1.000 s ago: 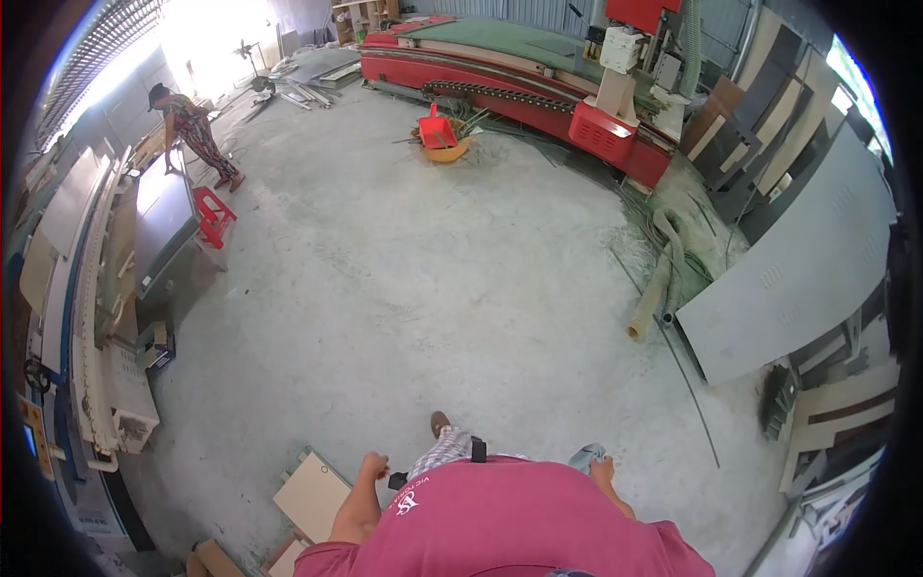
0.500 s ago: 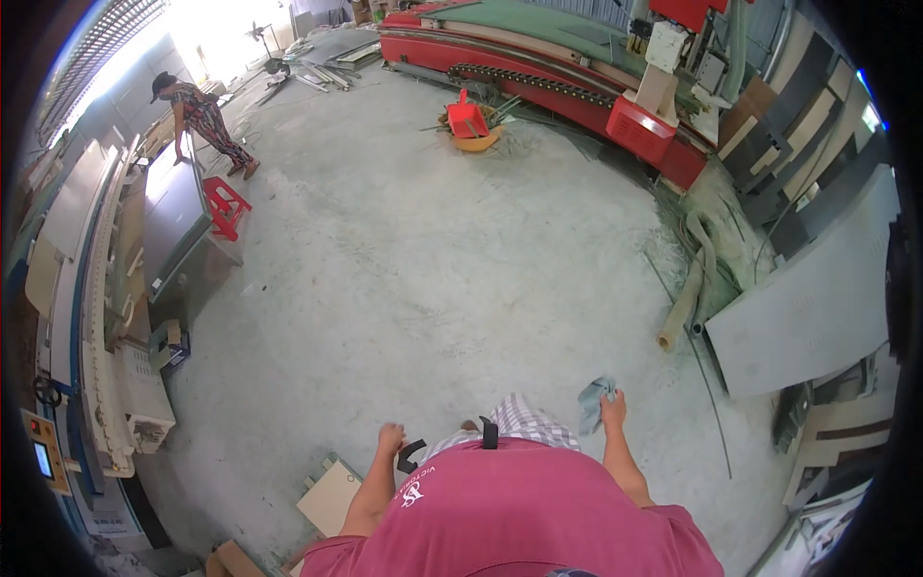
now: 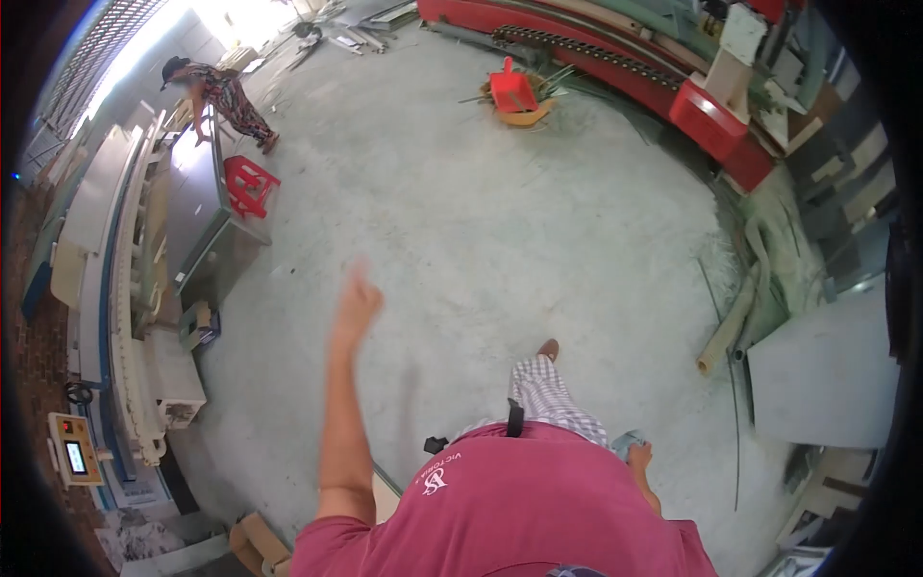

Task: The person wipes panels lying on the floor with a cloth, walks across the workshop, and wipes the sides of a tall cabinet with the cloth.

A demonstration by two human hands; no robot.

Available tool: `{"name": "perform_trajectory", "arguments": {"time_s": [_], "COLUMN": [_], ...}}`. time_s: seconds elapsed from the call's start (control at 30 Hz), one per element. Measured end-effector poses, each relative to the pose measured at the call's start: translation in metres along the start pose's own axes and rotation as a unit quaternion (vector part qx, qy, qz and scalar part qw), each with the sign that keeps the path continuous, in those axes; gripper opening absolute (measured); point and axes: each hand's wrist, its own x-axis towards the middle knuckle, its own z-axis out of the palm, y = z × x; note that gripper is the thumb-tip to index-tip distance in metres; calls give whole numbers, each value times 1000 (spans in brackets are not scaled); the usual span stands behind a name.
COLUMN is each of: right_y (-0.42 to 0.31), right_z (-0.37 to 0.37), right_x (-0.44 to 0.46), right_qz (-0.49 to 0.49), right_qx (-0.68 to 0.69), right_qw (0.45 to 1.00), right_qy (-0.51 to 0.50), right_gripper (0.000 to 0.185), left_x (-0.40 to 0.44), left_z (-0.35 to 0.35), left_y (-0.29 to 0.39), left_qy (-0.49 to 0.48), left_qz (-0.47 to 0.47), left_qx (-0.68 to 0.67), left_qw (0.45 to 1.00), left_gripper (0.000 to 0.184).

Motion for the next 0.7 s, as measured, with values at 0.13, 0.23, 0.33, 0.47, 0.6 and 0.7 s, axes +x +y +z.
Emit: {"name": "perform_trajectory", "arguments": {"time_s": [0.13, 0.23, 0.33, 0.47, 0.6, 0.7], "right_y": [-86, -181, -260, -358, -356, -336], "right_z": [-35, -46, -70, -116, -100, -72], "right_x": [89, 161, 223, 235, 243, 252], "right_qz": [19, 1, -99, -220, -229, -207], "right_qx": [59, 70, 151, 115, 115, 48], "right_qw": [998, 998, 983, 968, 966, 977], "right_qy": [-2, -3, 17, 19, -17, -11], "right_gripper": [61, 60, 60, 59, 57, 55], "left_x": [197, 255, 230, 141, 106, 105], "left_z": [-126, -38, 83, 228, 259, 268], "left_y": [18, -116, -20, 25, 33, 15], "left_qy": [96, 72, -170, -353, -364, -366], "left_qz": [-183, -150, -199, -262, -326, -335], "left_qx": [-155, 51, 95, -87, -112, -107], "left_qw": [966, 985, 960, 894, 865, 862], "left_gripper": [48, 52, 70, 65, 61, 59]}}
